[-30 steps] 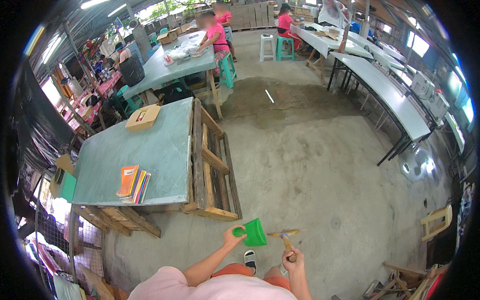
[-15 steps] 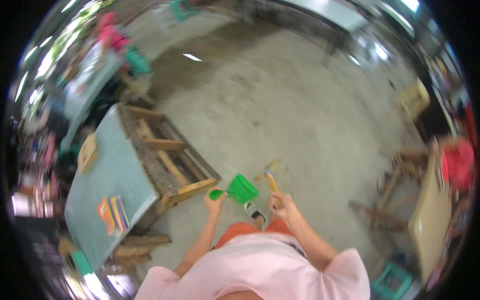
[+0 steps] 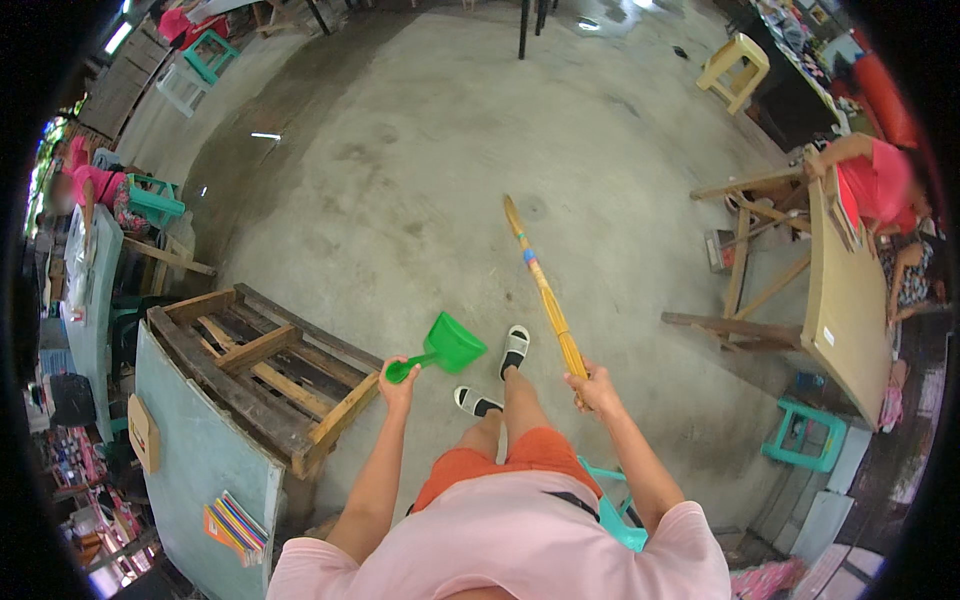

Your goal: The person sweeps the concrete floor with a broom and collects debris into a dustpan. They move a plastic stool to access areas under a table, then sweep around furniture and other people. The person gathers the swept debris into a plastic bag and places it into the dustpan.

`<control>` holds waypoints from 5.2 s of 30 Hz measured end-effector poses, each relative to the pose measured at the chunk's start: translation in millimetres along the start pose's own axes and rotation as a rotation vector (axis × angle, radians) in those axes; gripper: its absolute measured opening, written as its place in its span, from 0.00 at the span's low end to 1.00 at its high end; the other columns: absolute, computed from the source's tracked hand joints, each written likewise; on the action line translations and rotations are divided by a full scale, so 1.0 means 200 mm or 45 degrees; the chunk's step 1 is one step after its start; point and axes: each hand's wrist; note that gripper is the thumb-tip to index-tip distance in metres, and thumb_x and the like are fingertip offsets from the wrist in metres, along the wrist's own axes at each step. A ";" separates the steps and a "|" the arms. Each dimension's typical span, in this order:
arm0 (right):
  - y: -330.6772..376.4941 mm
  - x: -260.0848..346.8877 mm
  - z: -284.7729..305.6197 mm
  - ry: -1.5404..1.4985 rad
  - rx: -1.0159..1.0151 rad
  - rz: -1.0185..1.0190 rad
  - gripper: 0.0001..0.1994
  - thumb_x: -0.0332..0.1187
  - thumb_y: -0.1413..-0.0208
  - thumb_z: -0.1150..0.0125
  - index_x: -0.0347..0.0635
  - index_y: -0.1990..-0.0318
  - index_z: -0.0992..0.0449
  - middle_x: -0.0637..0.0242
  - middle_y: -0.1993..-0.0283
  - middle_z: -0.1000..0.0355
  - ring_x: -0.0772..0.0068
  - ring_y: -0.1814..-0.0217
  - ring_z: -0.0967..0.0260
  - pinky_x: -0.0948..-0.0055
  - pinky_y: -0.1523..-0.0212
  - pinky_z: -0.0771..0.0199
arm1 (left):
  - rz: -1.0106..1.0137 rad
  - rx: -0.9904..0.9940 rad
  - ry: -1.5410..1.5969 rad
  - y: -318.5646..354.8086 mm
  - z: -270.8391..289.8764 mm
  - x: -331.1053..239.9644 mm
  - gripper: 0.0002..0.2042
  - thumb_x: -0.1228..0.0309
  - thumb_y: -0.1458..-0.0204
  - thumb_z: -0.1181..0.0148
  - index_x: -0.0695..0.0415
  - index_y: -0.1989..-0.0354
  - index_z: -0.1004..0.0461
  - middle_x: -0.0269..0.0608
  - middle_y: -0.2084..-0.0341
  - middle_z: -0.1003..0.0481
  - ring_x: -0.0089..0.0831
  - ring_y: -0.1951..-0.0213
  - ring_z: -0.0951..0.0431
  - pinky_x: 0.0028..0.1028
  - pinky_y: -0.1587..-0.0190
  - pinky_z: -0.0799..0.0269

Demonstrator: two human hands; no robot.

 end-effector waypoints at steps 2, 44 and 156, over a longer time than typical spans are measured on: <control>-0.21 0.12 0.07 0.201 -0.033 0.106 0.23 0.29 0.51 0.45 0.41 0.46 0.40 0.69 0.78 0.38 0.82 0.90 0.46 0.79 0.91 0.44 | 0.039 0.021 0.014 -0.07 -0.07 0.02 0.14 0.79 0.69 0.33 0.58 0.73 0.31 0.38 0.69 0.27 0.27 0.64 0.29 0.26 0.59 0.34; -1.52 0.44 0.58 1.900 0.275 0.249 0.29 0.27 0.55 0.50 0.49 0.41 0.44 0.50 0.64 0.33 0.51 0.63 0.32 0.61 0.64 0.30 | 0.270 -0.167 -0.120 -0.56 -0.45 0.00 0.12 0.82 0.65 0.38 0.58 0.71 0.31 0.40 0.65 0.28 0.28 0.62 0.29 0.26 0.57 0.34; 0.05 -1.23 -1.00 -0.027 -0.469 0.011 0.19 0.34 0.57 0.44 0.44 0.53 0.28 0.62 0.82 0.33 0.75 0.85 0.36 0.73 0.82 0.37 | -0.381 1.124 -0.494 -0.44 -0.40 0.21 0.16 0.82 0.69 0.40 0.57 0.67 0.29 0.44 0.61 0.27 0.37 0.57 0.26 0.29 0.56 0.32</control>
Point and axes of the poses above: each hand's wrist, its own y-axis away from the middle knuckle, its own z-axis out of the back of the hand, x = y × z
